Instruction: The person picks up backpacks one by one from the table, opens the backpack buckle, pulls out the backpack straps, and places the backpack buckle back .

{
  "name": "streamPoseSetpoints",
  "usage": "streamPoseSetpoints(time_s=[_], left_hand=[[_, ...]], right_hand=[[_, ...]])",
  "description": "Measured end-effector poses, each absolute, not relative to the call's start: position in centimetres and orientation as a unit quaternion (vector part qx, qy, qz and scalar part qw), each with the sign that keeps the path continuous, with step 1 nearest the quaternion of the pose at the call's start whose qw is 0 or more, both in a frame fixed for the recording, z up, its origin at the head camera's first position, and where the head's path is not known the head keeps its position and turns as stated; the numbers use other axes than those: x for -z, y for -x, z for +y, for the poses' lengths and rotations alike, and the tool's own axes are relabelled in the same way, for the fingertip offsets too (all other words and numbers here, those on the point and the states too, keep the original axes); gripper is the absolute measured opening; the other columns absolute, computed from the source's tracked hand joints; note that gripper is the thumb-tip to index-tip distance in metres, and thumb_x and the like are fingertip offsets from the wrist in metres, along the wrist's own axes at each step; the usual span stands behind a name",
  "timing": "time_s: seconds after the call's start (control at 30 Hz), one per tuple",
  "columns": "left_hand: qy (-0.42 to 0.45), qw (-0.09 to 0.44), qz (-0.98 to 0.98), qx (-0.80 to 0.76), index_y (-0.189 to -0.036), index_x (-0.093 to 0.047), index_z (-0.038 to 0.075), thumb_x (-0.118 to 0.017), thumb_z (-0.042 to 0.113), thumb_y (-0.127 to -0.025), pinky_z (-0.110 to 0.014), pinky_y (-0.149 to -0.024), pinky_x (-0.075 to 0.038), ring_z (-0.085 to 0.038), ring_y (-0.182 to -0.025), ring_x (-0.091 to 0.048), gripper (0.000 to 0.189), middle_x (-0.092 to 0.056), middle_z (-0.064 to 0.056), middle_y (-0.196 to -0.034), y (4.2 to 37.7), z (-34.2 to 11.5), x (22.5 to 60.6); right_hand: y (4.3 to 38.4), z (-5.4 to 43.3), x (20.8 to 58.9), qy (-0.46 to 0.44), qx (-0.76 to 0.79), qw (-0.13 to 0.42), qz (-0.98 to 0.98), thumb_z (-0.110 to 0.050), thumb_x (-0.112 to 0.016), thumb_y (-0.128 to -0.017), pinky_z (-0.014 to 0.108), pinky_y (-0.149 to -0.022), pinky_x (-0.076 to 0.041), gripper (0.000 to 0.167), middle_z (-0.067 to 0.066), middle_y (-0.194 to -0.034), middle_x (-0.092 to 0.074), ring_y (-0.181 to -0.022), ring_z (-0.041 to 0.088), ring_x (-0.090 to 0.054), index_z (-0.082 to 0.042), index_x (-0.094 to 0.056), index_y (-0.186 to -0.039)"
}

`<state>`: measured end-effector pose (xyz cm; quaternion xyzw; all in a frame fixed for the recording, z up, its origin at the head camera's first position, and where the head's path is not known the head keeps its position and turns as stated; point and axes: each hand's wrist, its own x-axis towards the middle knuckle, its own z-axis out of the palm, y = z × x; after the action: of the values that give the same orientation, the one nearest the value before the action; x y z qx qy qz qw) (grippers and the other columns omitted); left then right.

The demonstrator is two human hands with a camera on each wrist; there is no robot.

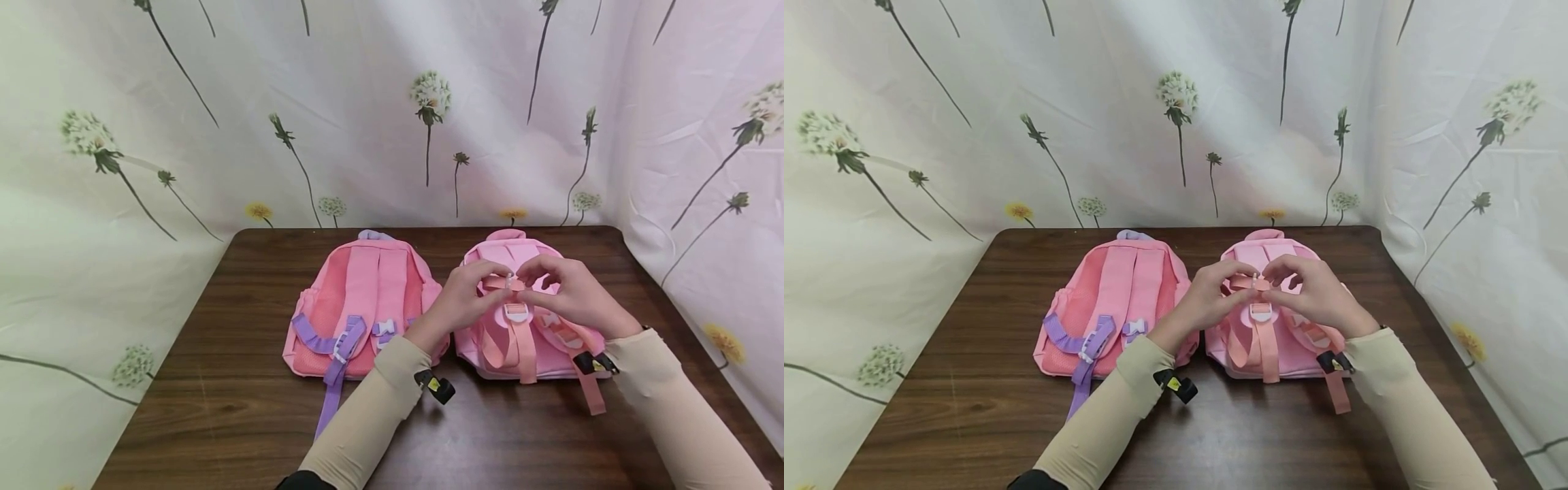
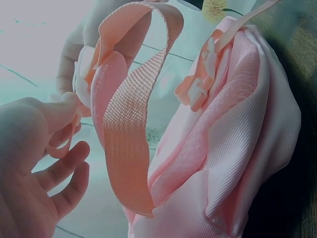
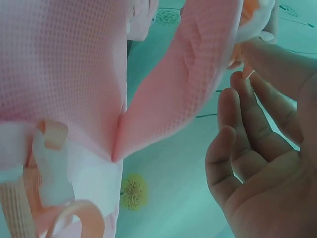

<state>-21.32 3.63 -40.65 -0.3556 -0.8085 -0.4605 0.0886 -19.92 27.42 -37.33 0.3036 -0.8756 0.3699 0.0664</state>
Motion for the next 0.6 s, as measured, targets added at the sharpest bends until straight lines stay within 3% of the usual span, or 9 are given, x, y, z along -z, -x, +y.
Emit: streamPoseSetpoints(time_s=[0.2, 0.43, 0.6], left_hand=[[0.355, 0.09, -0.809, 0.46, -0.121, -0.073, 0.008, -0.081, 0.015, -0.094, -0.017, -0.082, -0.048, -0.014, -0.096, -0.061, 0.029, -0.075, -0.005, -0.117, 21.31, 3.61, 40.59], [0.358, 0.096, -0.809, 0.456, -0.121, -0.074, 0.007, -0.081, 0.015, -0.094, -0.017, -0.084, -0.048, -0.014, -0.098, -0.063, 0.029, -0.076, -0.004, -0.114, 21.43, 3.66, 40.59], [0.357, 0.09, -0.808, 0.459, -0.121, -0.074, 0.007, -0.08, 0.013, -0.094, -0.017, -0.086, -0.049, -0.014, -0.1, -0.065, 0.028, -0.076, -0.005, -0.115, 21.46, 3.67, 40.53]], right_hand=[[20.11, 27.19, 37.62, -0.304, -0.362, 0.067, -0.879, -0.015, -0.092, -0.083, 0.029, -0.074, -0.056, 0.03, -0.008, -0.096, -0.072, -0.088, 0.012, -0.066, -0.019, -0.074, -0.107], [20.24, 27.85, 37.67, -0.304, -0.328, 0.056, -0.893, -0.016, -0.088, -0.087, 0.029, -0.076, -0.055, 0.026, -0.01, -0.099, -0.073, -0.091, 0.02, -0.068, -0.02, -0.075, -0.11], [20.49, 27.58, 37.68, -0.312, -0.321, 0.063, -0.892, -0.011, -0.086, -0.088, 0.029, -0.076, -0.055, 0.024, -0.012, -0.097, -0.072, -0.09, 0.012, -0.066, -0.02, -0.075, -0.107]])
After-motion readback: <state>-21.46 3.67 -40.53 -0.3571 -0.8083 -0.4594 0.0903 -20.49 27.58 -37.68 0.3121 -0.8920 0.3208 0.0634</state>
